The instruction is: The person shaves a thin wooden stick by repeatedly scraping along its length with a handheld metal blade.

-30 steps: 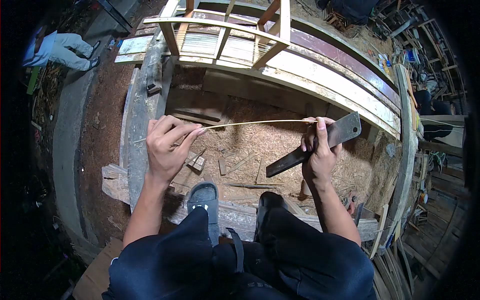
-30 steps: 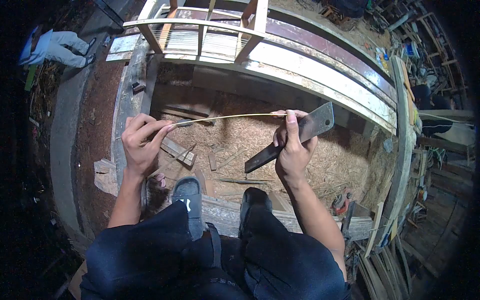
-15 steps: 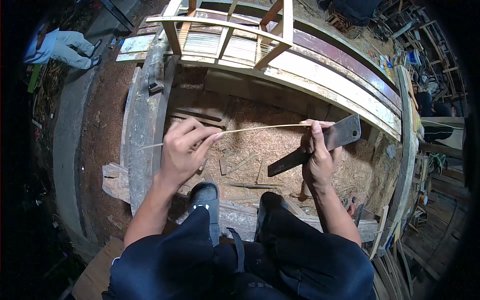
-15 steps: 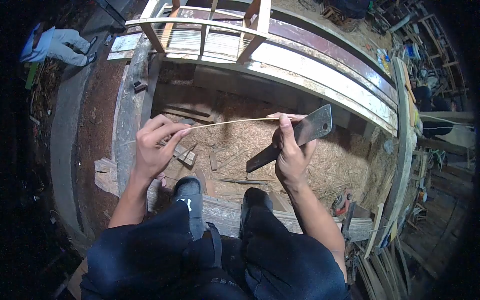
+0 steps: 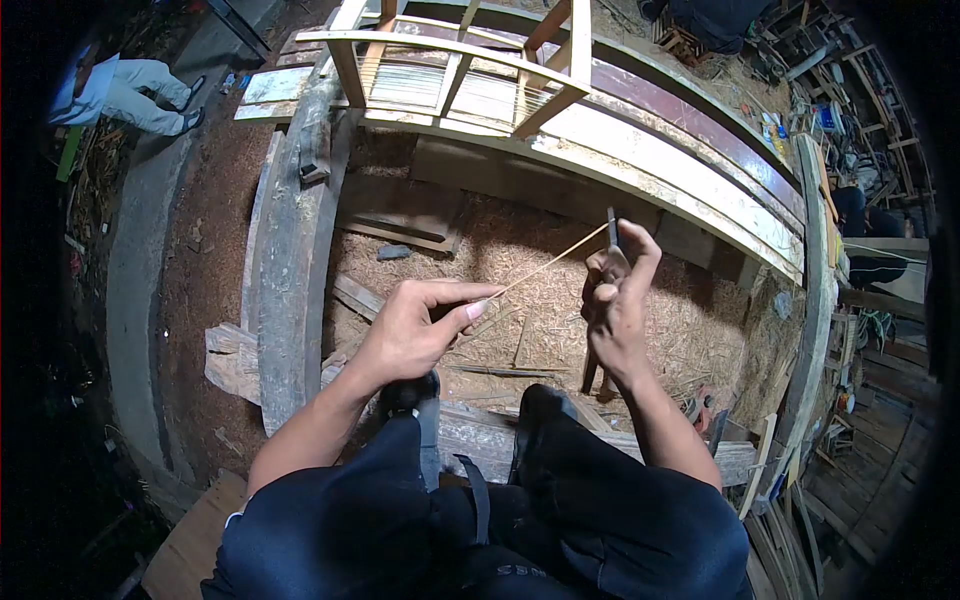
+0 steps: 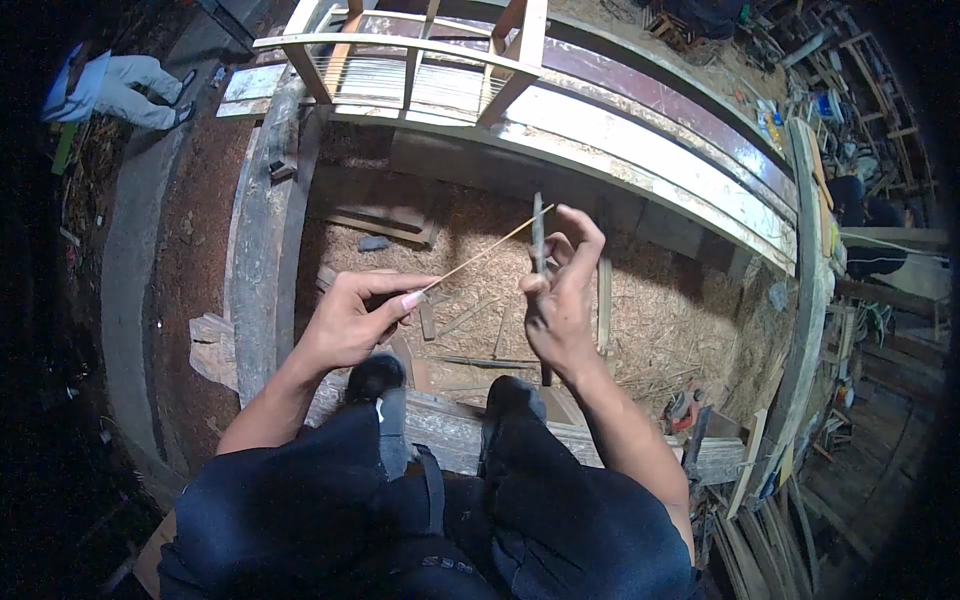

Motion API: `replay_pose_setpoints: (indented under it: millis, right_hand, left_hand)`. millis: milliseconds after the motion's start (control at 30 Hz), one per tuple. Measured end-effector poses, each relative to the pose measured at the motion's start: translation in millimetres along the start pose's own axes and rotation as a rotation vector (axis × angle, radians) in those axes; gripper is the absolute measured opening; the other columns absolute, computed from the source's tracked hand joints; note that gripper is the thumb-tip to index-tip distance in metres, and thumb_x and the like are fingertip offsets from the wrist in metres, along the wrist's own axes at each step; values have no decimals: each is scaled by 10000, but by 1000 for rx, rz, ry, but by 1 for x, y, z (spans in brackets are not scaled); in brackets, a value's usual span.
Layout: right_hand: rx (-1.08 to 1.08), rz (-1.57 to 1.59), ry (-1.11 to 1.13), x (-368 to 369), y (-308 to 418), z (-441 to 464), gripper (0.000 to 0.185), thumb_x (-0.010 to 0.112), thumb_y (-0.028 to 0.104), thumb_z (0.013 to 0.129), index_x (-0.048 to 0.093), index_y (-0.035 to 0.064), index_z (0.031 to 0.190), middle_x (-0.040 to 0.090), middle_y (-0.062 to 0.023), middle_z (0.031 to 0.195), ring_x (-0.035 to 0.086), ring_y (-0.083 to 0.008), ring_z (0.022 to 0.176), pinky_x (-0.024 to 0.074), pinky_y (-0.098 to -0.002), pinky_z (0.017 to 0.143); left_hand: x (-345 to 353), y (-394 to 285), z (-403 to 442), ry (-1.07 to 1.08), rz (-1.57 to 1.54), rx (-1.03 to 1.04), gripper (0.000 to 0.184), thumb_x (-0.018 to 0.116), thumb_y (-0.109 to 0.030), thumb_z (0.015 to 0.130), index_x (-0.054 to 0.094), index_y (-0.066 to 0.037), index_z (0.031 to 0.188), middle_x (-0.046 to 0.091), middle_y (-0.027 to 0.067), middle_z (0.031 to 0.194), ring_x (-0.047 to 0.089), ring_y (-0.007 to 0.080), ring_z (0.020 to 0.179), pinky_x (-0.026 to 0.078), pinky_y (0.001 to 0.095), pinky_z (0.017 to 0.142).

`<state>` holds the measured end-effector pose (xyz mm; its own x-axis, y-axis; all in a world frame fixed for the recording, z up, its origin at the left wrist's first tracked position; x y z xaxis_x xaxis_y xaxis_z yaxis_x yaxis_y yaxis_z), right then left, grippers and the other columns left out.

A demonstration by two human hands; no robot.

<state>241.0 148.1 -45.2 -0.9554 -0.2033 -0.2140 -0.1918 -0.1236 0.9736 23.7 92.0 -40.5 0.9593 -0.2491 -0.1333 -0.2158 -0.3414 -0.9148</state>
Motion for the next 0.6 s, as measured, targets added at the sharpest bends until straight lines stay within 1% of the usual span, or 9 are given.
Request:
replay_pose_setpoints:
  millis: [67, 133, 233, 267, 300, 367, 400, 433, 600]
  right_hand:
    - [-69, -55, 64, 7, -6, -3, 629, 588, 414, 1059, 259, 61, 1463, 457, -59, 979, 443, -133, 850, 413, -324, 742]
    - [-24, -28, 98, 13, -2, -5, 444, 577, 279, 1082, 359, 48, 1393, 468, -41, 898, 446, -138, 778, 411, -317, 710]
    - [43, -48, 100, 14, 3, -7, 379, 604, 204, 1070, 424, 35, 1359, 542, -50, 894, 504, -143, 770, 435, -315, 699]
    - [-1, -16, 39, 12, 5, -7, 373, 693, 140, 1007, 508, 17, 1308, 628, -97, 906, 598, -192, 771, 485, -340, 696]
    - [-1, -15, 40, 13, 4, -8, 373, 693, 140, 1007, 508, 17, 1308, 628, -97, 906, 598, -192, 771, 485, -340, 696]
    - [-283, -246, 98, 22, 24, -11, 390, 760, 117, 939, 570, 9, 1261, 670, -153, 942, 666, -261, 803, 523, -378, 705]
    - [-246, -251, 157, 27, 32, -14, 373, 796, 106, 890, 617, -4, 1198, 660, -173, 920, 686, -319, 821, 542, -398, 717]
    - [-358, -235, 166, 34, 45, -16, 378, 813, 130, 879, 642, 5, 1193, 660, -165, 948, 703, -299, 818, 565, -390, 702]
    - [-410, -335, 240, 46, 56, -22, 421, 857, 193, 840, 705, 55, 1207, 652, -153, 1002, 707, -265, 743, 576, -369, 580]
  left_hand:
    - [1, 4, 1, 2, -47, -33, 280, 652, -107, 1013, 734, -47, 1274, 763, 82, 951, 611, 81, 793, 526, 288, 741]
    - [2, 8, 2, 2, -94, 2, 293, 649, -97, 1026, 722, -45, 1305, 638, -21, 788, 498, 26, 597, 401, 214, 524]
    - [5, 15, 0, 14, -235, -100, 298, 654, -89, 1025, 715, -46, 1314, 648, -2, 795, 503, 30, 598, 400, 203, 519]
    - [5, 15, 0, 14, -234, -100, 298, 654, -89, 1025, 715, -46, 1314, 648, -2, 795, 503, 30, 598, 400, 203, 519]
    - [7, 15, 0, 21, -308, -102, 306, 662, -86, 1021, 706, -34, 1320, 658, 9, 806, 507, 36, 592, 404, 202, 517]
    - [8, 16, 0, 27, -382, -103, 315, 670, -84, 1017, 698, -22, 1325, 669, 19, 818, 511, 43, 585, 408, 201, 515]
    - [9, 19, 0, 41, -439, -129, 316, 667, -101, 1024, 694, -23, 1329, 669, 22, 828, 520, 44, 594, 421, 201, 520]
    - [11, 22, 0, 55, -496, -154, 317, 665, -119, 1031, 691, -23, 1332, 669, 24, 839, 529, 46, 603, 435, 202, 526]
    - [14, 26, -1, 91, -667, -136, 365, 652, -85, 1030, 645, -23, 1390, 682, 31, 880, 494, 33, 580, 407, 191, 512]
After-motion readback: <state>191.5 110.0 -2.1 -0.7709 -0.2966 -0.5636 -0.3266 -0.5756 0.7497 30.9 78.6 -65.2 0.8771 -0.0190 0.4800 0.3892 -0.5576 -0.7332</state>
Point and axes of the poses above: each hand's wrist, its own z-axis towards the middle knuckle, its own x-axis out of the palm, y = z × x, the point moved 8 cm from there along z, towards the middle knuckle
